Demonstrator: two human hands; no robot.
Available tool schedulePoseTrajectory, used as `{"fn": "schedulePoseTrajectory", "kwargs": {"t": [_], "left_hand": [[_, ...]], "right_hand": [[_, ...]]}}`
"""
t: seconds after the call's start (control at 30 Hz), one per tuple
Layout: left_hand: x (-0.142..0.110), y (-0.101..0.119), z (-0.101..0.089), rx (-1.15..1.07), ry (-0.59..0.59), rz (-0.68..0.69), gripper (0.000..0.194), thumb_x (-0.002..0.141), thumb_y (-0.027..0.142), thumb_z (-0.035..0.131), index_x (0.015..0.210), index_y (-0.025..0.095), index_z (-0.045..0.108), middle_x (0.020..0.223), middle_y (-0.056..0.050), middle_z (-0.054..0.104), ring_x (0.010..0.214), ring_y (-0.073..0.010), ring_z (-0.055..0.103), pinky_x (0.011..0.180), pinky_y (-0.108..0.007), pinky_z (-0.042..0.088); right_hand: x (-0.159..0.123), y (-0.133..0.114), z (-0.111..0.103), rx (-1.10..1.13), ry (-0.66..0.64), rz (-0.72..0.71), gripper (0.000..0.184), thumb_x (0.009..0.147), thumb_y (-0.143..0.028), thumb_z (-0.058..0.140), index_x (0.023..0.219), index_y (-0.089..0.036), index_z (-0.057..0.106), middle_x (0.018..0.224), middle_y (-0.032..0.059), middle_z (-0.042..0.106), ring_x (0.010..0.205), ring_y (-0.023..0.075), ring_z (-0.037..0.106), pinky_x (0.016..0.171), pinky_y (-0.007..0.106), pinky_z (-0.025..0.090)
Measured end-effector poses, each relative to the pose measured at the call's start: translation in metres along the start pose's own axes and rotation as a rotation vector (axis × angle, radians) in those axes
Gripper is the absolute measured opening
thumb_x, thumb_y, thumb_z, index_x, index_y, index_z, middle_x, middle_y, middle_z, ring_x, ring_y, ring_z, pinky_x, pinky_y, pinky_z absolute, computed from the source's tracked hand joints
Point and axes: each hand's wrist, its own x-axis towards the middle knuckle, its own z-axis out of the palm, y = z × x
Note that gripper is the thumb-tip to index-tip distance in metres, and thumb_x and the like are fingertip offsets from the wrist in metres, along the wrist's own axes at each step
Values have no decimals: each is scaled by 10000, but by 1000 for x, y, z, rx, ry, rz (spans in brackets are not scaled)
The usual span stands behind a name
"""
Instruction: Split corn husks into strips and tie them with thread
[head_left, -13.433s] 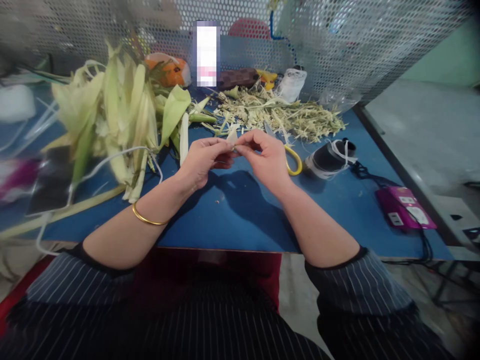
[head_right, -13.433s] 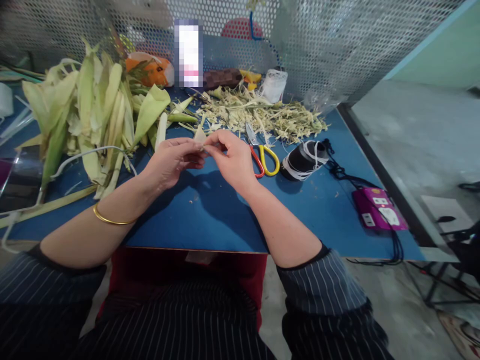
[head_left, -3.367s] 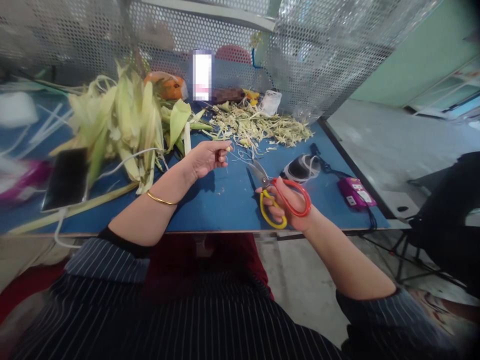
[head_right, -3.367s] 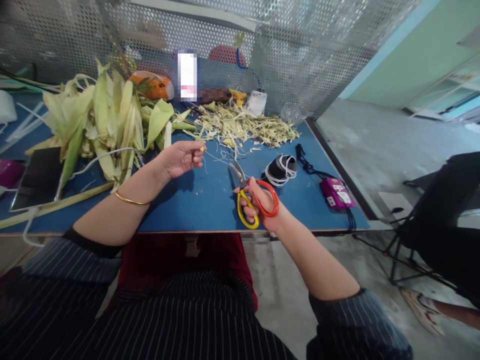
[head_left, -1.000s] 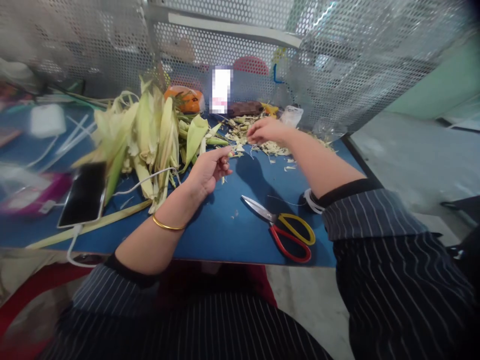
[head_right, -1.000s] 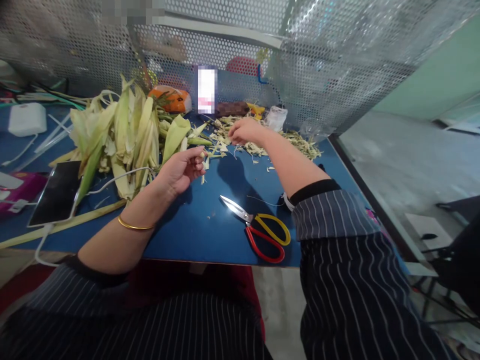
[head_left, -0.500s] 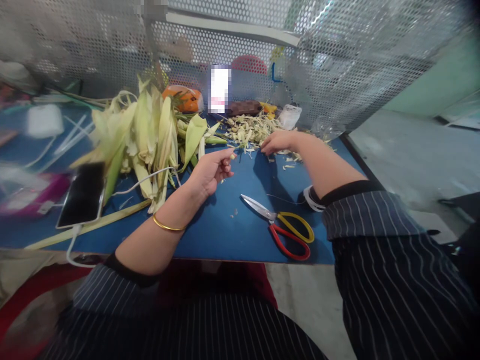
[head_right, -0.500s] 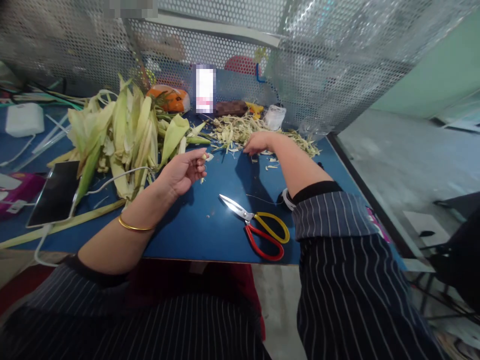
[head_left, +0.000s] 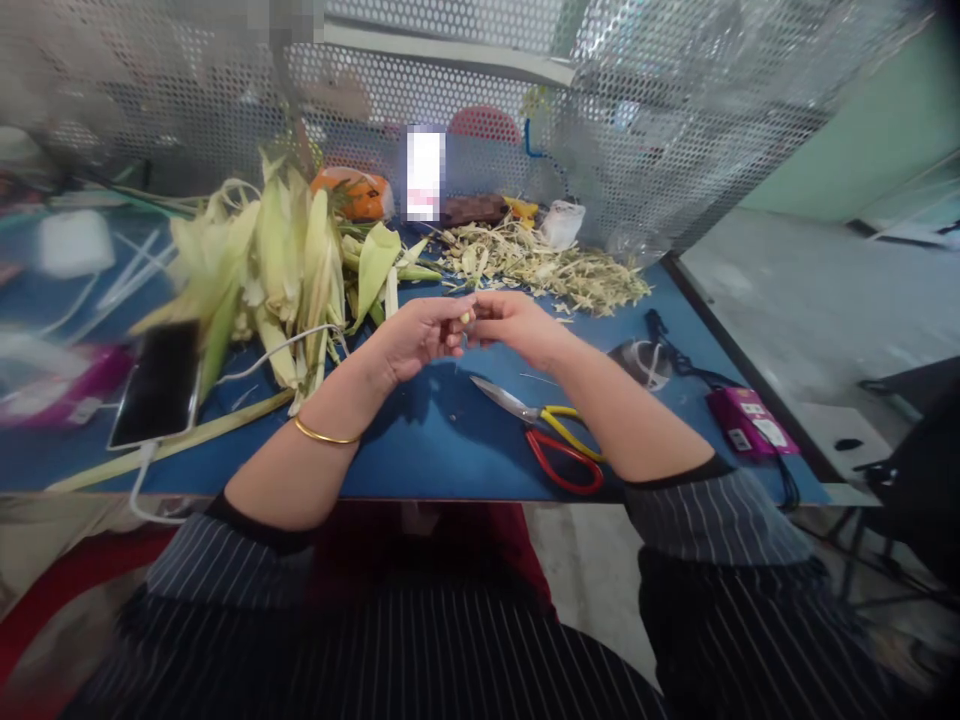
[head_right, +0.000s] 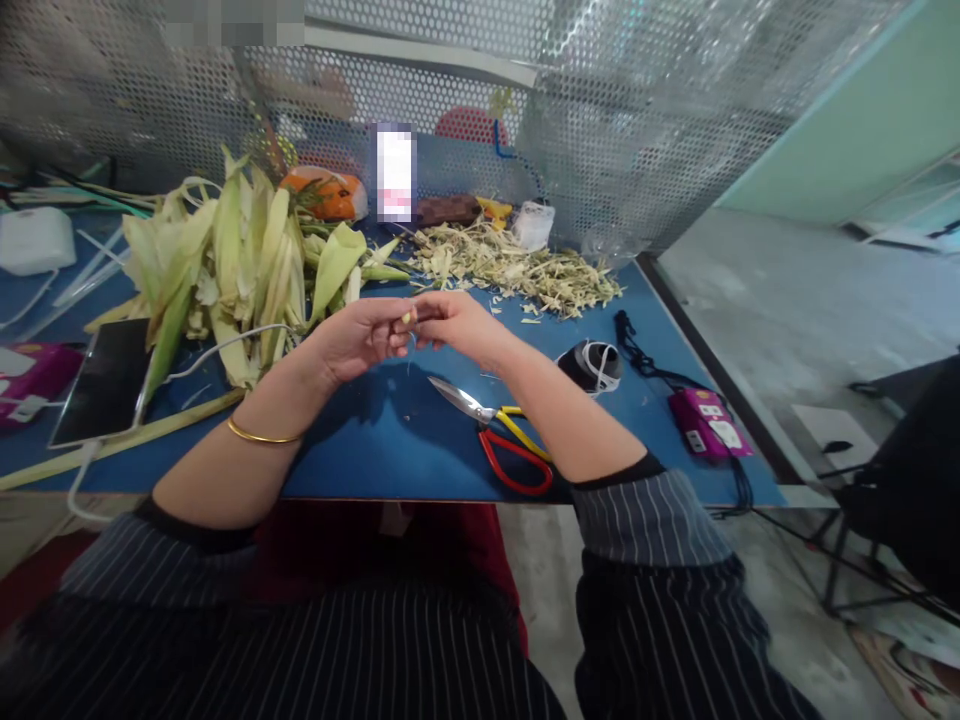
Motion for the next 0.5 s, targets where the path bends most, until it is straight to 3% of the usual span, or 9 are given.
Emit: {"fn": "schedulePoseTrajectory", "kwargs": {"t": [0.1, 0.17, 0.23, 0.3, 0.4, 0.5], "left_hand": [[2, -4, 0, 59, -22, -19, 197, 769, 254, 735, 670, 131, 617, 600, 21, 491, 480, -71, 482, 512, -221, 485], [3, -5, 0, 60, 35, -6, 186, 782, 248, 730, 683, 130, 625, 603, 23, 492, 475, -66, 467, 504, -216, 475], [4, -4, -1, 32, 117, 7, 171, 817, 230, 698, 697, 129, 631, 597, 29, 482, 467, -56, 443, 497, -204, 460], [6, -2, -3, -7, 184, 13, 180, 858, 216, 656, 703, 129, 631, 581, 40, 456, 457, -50, 427, 495, -199, 455], [9, -1, -6, -54, 238, 19, 188, 880, 199, 628, 706, 129, 623, 568, 52, 430, 454, -47, 426, 505, -199, 460], [11, -2, -7, -66, 267, 19, 189, 871, 198, 640, 695, 137, 612, 565, 54, 439, 454, -45, 425, 514, -197, 461]], "right_hand": [[-22, 13, 4, -207, 218, 30, 133, 835, -303, 601, 817, -181, 652, 748, 30, 690, 622, 147, 624, 628, 298, 491], [-48, 14, 2, -533, 336, 16, 175, 825, -295, 621, 959, -193, 665, 949, 72, 709, 719, 179, 653, 736, 348, 504], [-84, 11, 2, -884, 278, 87, 295, 843, -346, 614, 1105, -212, 645, 1083, 128, 679, 784, 238, 662, 728, 390, 491], [-123, 9, 5, -1120, 120, 204, 283, 836, -341, 598, 1097, -243, 649, 998, 144, 676, 783, 294, 658, 633, 399, 462], [-168, 15, 10, -1190, 32, 302, 418, 802, -259, 565, 1218, -270, 604, 1015, 150, 665, 900, 331, 662, 645, 403, 469], [-182, 27, 13, -1136, 42, 319, 590, 782, -233, 540, 1371, -239, 510, 1060, 155, 656, 925, 322, 664, 726, 411, 494]]}}
